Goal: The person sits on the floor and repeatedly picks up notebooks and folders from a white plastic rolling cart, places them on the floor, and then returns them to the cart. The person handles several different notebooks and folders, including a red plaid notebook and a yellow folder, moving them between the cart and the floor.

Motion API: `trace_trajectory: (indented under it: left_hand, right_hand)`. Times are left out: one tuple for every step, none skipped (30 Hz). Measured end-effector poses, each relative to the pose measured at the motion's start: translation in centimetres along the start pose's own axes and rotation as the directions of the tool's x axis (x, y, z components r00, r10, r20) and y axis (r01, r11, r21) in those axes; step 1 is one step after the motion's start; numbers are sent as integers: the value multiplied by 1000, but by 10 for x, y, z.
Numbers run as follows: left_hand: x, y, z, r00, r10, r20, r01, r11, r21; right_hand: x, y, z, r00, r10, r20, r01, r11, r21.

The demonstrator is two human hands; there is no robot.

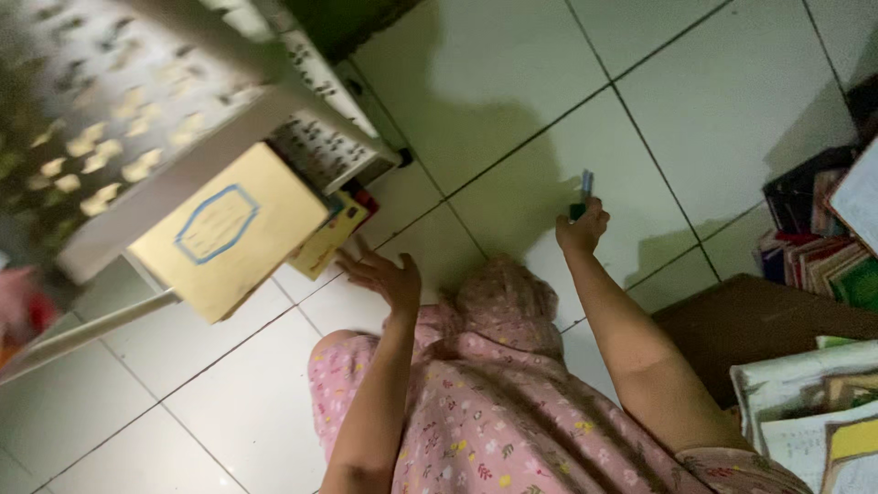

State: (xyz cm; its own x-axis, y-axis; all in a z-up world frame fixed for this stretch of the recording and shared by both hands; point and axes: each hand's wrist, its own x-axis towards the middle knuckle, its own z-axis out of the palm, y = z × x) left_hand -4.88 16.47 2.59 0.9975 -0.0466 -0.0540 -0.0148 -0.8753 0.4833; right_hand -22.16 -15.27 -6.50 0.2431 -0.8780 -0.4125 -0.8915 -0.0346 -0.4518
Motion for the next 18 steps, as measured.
trace_trajectory:
  left_hand:
    - [-9,16,6,995,84,47,-85,996,20]
    - [-16,30,13,982,167,93,-171,985,37]
    - [-21,43,21,962,233,144,-230,973,-35]
    - [-26,55,30,935,297,192,-281,954,-109]
    - [-33,66,39,902,362,234,-324,928,-185]
    - [-40,76,45,888,358,288,-314,931,-187]
    - [-46,85,51,871,353,341,-304,934,-189]
    - [-48,94,56,855,348,384,-296,936,-189]
    - [-50,103,61,838,341,427,-287,939,-188]
    - [-51,114,67,819,336,465,-277,941,-193]
    - [-52,123,73,799,330,503,-266,944,-196]
    - [-55,130,74,787,317,529,-257,948,-187]
    - [-61,133,73,775,304,554,-247,953,-178]
    - [-63,133,68,765,290,575,-239,957,-164]
    - [-65,131,63,763,293,576,-230,956,-181]
    - [-66,129,57,762,298,575,-221,954,-201]
    - [-66,126,52,762,303,573,-213,952,-220]
    - [-67,122,47,765,282,580,-203,959,-198]
  right_hand:
    - [6,3,-12,997,73,8,-74,997,30]
    - [10,0,-23,989,135,51,-136,991,16]
    - [13,-5,-33,976,197,93,-198,980,0]
    - [14,-11,-42,957,258,136,-258,966,-20]
    - [17,-17,-48,946,283,158,-283,959,-21]
    - [21,-23,-51,935,305,180,-307,952,-22]
    - [24,-24,-53,923,328,203,-330,944,-24]
    - [29,-25,-48,926,326,193,-323,945,-44]
    - [32,-23,-40,928,323,183,-317,946,-64]
    - [40,-20,-32,933,317,169,-307,948,-85]
    - [46,-15,-23,967,223,126,-212,973,-96]
    - [46,-8,-11,988,124,89,-114,987,-111]
    - [45,-1,-2,998,23,54,-16,991,-130]
    - [42,3,6,997,-66,47,74,981,-182]
    - [37,4,14,987,-155,43,161,959,-233]
    - [33,2,20,968,-246,42,248,926,-284]
    - [29,-2,26,960,-273,70,281,913,-295]
    - [22,-4,30,950,-296,104,313,898,-307]
